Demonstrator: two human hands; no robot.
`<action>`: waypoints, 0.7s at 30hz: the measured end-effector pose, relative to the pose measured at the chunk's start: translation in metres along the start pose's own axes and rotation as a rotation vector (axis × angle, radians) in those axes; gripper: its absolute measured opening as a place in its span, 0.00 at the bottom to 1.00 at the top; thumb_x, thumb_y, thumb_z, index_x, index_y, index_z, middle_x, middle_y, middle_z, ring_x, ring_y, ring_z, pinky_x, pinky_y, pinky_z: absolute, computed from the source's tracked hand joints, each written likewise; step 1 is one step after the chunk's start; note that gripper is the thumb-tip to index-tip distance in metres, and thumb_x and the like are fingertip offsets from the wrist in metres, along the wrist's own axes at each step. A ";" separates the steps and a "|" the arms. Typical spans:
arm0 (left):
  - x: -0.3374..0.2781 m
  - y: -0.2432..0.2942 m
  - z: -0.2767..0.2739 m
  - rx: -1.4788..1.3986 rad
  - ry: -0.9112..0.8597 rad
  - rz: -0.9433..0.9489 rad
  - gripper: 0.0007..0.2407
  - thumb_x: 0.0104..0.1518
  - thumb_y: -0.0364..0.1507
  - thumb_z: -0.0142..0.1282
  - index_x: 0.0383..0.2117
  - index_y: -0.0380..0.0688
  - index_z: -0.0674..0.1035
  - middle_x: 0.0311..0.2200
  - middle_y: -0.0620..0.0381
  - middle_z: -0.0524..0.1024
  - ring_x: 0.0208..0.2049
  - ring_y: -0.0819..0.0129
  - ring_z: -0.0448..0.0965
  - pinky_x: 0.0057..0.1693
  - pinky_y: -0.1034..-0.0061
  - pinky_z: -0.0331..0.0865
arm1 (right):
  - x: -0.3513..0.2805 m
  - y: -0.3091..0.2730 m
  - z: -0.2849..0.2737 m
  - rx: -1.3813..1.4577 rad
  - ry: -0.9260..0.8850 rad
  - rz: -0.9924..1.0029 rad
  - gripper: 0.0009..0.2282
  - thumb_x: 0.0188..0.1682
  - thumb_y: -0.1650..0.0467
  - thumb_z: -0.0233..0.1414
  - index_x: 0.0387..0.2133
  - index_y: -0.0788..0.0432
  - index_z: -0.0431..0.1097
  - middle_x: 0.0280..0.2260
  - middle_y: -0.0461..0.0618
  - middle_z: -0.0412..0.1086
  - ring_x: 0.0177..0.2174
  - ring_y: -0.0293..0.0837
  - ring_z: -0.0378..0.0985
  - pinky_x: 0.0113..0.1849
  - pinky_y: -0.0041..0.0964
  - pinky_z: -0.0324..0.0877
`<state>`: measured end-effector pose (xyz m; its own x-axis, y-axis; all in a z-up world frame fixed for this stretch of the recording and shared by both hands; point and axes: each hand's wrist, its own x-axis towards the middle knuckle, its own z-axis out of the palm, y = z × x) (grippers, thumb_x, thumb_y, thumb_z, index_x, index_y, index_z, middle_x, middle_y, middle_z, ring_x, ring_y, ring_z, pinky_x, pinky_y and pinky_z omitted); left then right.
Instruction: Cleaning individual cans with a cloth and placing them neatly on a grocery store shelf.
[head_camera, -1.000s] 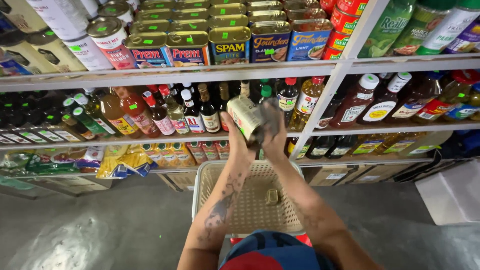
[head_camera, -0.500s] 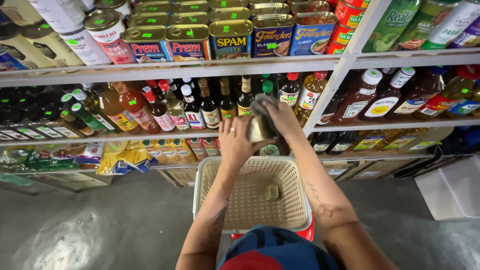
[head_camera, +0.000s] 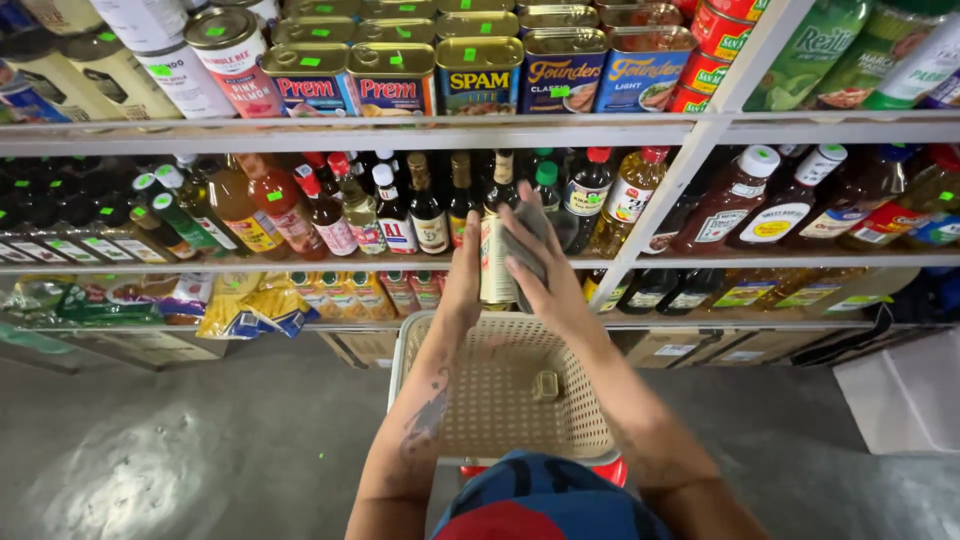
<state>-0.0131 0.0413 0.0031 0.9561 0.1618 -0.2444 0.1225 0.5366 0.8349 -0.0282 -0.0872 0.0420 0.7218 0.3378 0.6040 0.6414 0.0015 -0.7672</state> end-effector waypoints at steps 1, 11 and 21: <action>0.000 0.000 -0.003 0.089 -0.071 0.065 0.31 0.62 0.54 0.46 0.54 0.33 0.75 0.47 0.44 0.75 0.47 0.59 0.77 0.57 0.65 0.72 | 0.012 -0.016 -0.003 -0.068 -0.026 0.104 0.23 0.58 0.67 0.41 0.67 0.57 0.54 0.70 0.69 0.38 0.65 0.73 0.46 0.61 0.75 0.46; -0.010 -0.005 0.008 0.108 -0.064 -0.040 0.33 0.63 0.54 0.40 0.69 0.44 0.62 0.68 0.39 0.59 0.68 0.49 0.60 0.70 0.56 0.54 | 0.034 -0.028 0.004 -0.148 0.524 0.418 0.25 0.54 0.51 0.47 0.44 0.63 0.73 0.36 0.64 0.76 0.43 0.51 0.77 0.42 0.47 0.67; 0.011 -0.013 0.009 0.351 -0.098 0.028 0.30 0.66 0.52 0.32 0.70 0.50 0.58 0.71 0.47 0.52 0.73 0.52 0.47 0.74 0.55 0.42 | 0.021 0.004 -0.010 0.095 0.187 0.535 0.35 0.51 0.44 0.41 0.55 0.63 0.66 0.41 0.65 0.74 0.43 0.57 0.79 0.49 0.56 0.71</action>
<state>-0.0015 0.0291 -0.0059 0.9794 0.0831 -0.1843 0.1632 0.2129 0.9634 -0.0080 -0.0892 0.0535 0.9788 0.1424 0.1474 0.1541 -0.0367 -0.9874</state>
